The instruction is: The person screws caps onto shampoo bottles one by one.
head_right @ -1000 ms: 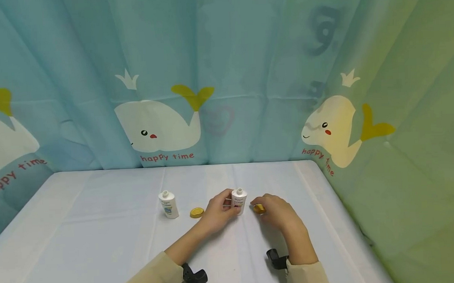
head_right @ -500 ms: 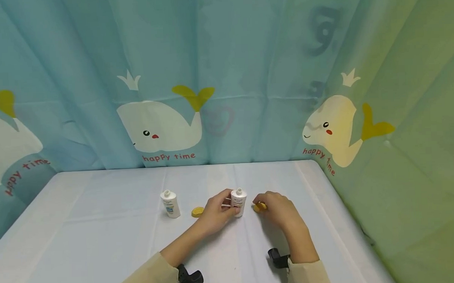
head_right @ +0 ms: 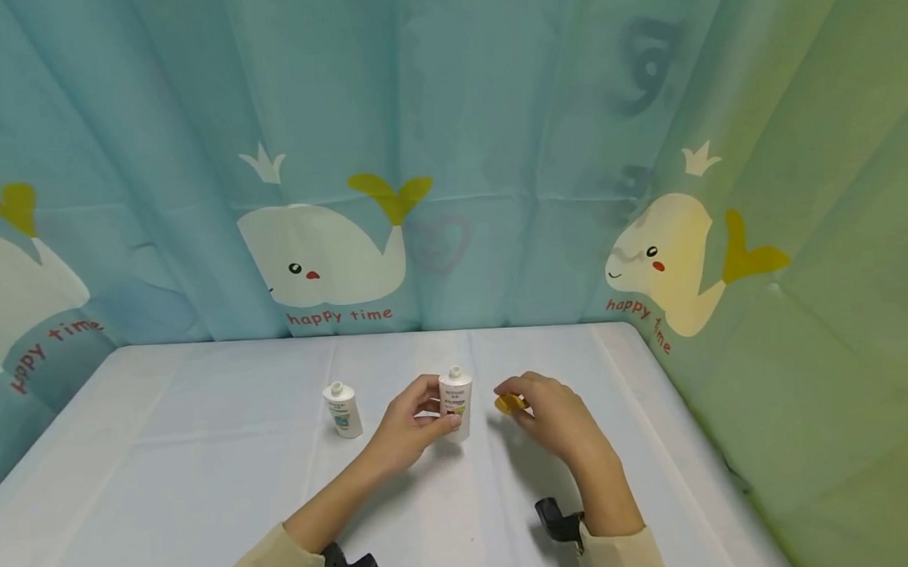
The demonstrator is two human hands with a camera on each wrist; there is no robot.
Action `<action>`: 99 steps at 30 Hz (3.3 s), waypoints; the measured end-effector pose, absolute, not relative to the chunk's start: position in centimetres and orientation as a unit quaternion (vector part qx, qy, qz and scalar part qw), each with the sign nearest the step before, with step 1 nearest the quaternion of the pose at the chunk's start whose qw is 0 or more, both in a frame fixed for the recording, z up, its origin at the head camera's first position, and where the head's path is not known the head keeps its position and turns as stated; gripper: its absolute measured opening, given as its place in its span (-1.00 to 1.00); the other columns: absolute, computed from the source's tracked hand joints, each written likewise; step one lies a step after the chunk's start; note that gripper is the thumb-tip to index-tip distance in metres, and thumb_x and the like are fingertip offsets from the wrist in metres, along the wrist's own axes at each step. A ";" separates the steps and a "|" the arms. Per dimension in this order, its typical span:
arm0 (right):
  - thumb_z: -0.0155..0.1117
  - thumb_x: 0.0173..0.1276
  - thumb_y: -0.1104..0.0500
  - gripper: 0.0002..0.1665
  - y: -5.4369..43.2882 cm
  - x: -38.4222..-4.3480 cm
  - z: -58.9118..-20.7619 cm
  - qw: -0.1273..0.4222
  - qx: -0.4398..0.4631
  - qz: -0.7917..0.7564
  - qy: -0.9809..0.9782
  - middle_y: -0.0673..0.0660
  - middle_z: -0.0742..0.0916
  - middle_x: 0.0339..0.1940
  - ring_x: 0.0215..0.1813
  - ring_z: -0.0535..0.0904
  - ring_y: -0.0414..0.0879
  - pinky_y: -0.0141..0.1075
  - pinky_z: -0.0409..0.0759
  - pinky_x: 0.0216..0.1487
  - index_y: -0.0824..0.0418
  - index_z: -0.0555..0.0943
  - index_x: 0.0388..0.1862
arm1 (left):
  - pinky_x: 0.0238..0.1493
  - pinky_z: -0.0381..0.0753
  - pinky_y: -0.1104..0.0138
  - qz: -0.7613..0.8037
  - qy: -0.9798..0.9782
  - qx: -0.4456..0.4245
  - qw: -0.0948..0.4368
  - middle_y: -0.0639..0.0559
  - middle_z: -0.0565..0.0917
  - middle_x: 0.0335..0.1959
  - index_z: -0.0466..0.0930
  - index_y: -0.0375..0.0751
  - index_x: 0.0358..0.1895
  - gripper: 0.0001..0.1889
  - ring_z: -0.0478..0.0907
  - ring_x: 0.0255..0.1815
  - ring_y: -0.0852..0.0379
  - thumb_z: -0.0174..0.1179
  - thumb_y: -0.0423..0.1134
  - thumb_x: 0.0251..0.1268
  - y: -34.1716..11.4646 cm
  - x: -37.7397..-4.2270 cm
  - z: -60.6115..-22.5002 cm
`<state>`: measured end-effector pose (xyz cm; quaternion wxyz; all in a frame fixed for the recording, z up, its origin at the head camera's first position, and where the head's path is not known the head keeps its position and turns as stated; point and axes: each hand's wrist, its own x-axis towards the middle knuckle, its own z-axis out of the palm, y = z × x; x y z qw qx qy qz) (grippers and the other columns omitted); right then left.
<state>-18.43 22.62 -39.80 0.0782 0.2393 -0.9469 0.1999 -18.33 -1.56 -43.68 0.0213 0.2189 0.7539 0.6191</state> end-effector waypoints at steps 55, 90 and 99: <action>0.42 0.28 0.32 -0.66 18.0 -16.3 -37.1 0.179 0.336 0.415 -0.826 -0.03 0.73 -0.03 -0.18 0.67 -0.20 -0.38 0.64 -0.30 0.08 0.65 0.01 | -0.08 0.64 0.26 0.545 0.782 0.297 0.049 0.15 0.67 0.01 0.51 0.04 0.25 -0.58 0.58 -0.02 0.07 0.30 -0.08 0.35 -5.5 -17.3 -42.4; 0.55 0.13 0.29 -0.71 18.3 -16.6 -37.5 0.198 0.342 0.434 -0.809 0.02 0.75 0.03 0.07 0.69 -0.06 -0.39 0.62 0.05 -0.04 0.63 -0.34 | -0.08 0.64 0.29 0.540 0.783 0.305 0.049 0.18 0.66 0.03 0.52 0.03 0.26 -0.57 0.57 -0.01 0.06 0.29 -0.07 0.36 -5.5 -17.0 -42.1; 0.53 0.15 0.32 -0.72 18.4 -16.6 -37.6 0.189 0.354 0.437 -0.805 0.03 0.75 -0.04 -0.05 0.70 -0.15 -0.30 0.70 -0.14 0.02 0.64 -0.28 | -0.07 0.64 0.25 0.533 0.791 0.298 0.043 0.18 0.66 0.04 0.52 0.04 0.25 -0.57 0.56 -0.02 0.11 0.29 -0.06 0.36 -5.5 -16.8 -41.9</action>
